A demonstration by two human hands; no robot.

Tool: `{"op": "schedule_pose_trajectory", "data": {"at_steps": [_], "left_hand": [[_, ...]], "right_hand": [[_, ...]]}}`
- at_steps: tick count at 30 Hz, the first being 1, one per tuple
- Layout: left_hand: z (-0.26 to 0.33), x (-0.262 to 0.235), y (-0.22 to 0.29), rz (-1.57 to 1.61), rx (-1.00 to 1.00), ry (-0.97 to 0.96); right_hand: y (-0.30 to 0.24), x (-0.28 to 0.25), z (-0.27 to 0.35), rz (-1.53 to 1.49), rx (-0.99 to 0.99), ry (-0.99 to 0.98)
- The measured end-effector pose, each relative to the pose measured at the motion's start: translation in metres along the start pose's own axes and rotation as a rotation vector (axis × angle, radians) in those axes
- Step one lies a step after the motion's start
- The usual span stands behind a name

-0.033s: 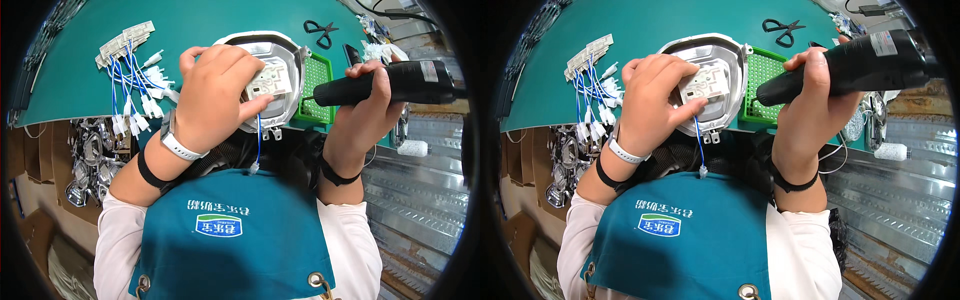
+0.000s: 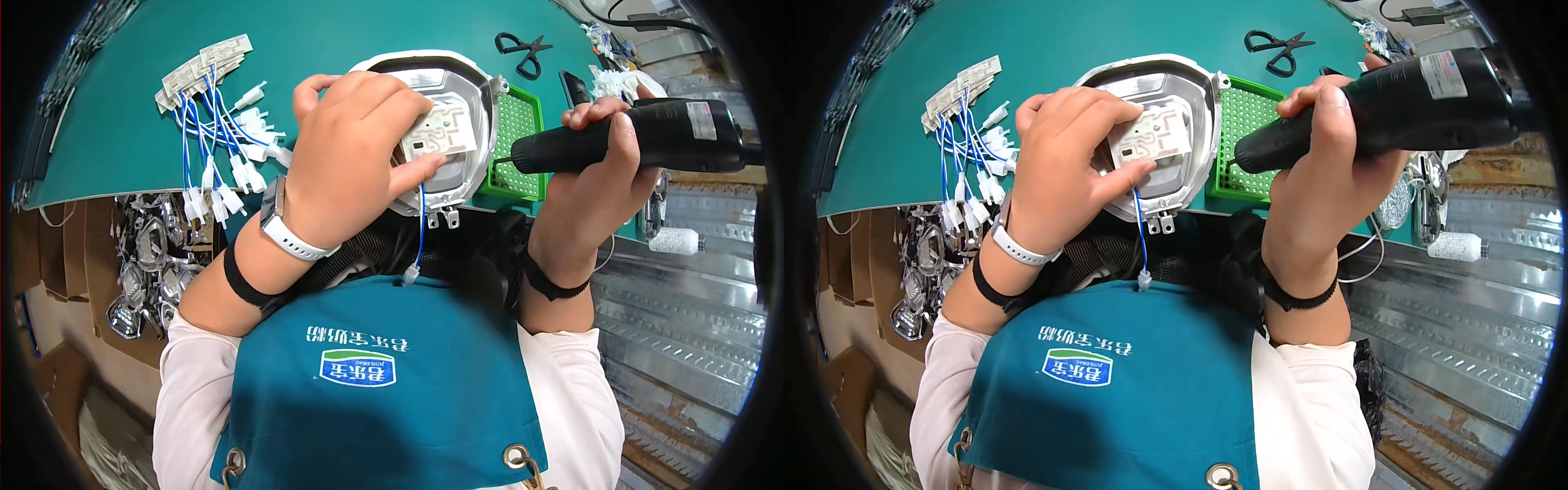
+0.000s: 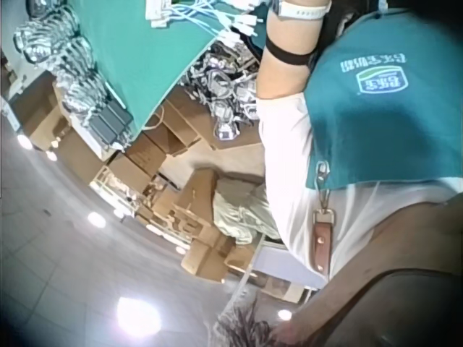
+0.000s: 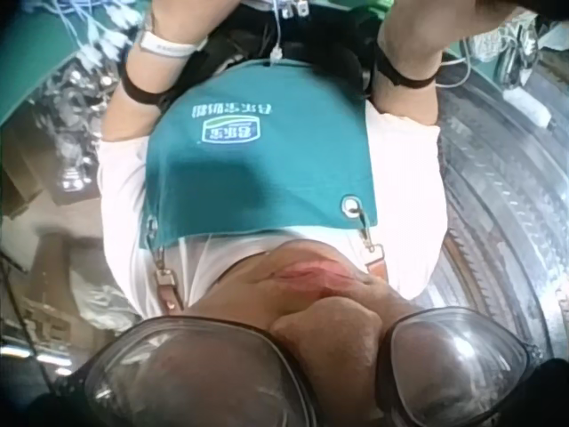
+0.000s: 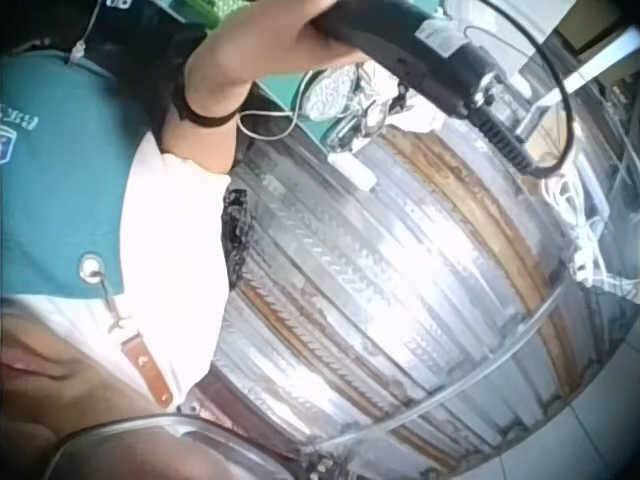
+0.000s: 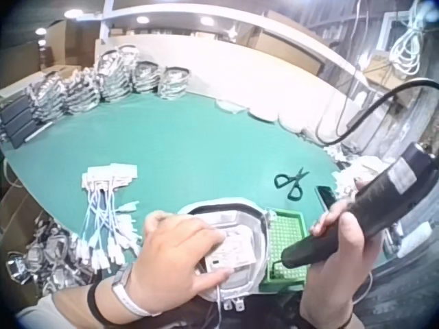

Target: Assembling LED light components by inserting circuit boards into housings and securing them with an electric screwdriver.

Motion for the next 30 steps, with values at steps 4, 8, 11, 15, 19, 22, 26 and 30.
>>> {"op": "schedule_pose_trajectory", "data": {"at_steps": [4,8,11,15,19,22,26,30], "left_hand": [[0.002,-0.004,0.002,-0.012,0.000,0.014],[0.005,0.001,0.000,0.065,-0.005,0.039],[0.007,0.003,-0.002,0.068,-0.018,0.049],[0.007,0.005,-0.005,0.082,-0.019,0.069],[0.007,0.005,-0.004,0.112,-0.018,0.077],[0.009,0.005,-0.005,0.117,-0.022,0.075],[0.008,0.005,-0.006,0.133,-0.023,0.086],[0.007,0.004,-0.006,0.131,-0.007,0.091]], "right_hand": [[-0.014,-0.002,-0.004,-0.023,0.057,0.014],[-0.043,-0.018,-0.022,-0.330,-0.011,0.035],[-0.056,0.000,-0.021,-0.461,-0.039,-0.087],[-0.046,0.032,-0.005,-0.533,-0.017,-0.226],[-0.041,0.044,0.000,-0.505,-0.060,-0.339],[-0.039,0.045,0.000,-0.497,-0.069,-0.373],[-0.033,0.049,-0.002,-0.506,-0.078,-0.446],[-0.025,0.056,-0.008,-0.481,-0.086,-0.504]]}}
Point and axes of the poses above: each hand's wrist, its own z-axis away from the middle knuckle, its own x-axis out of the palm, y = z × x, the point moved 1 cm from there along -z, towards the middle knuckle, and after that the axes turned 13 degrees about -x, right-handed, at the moved point
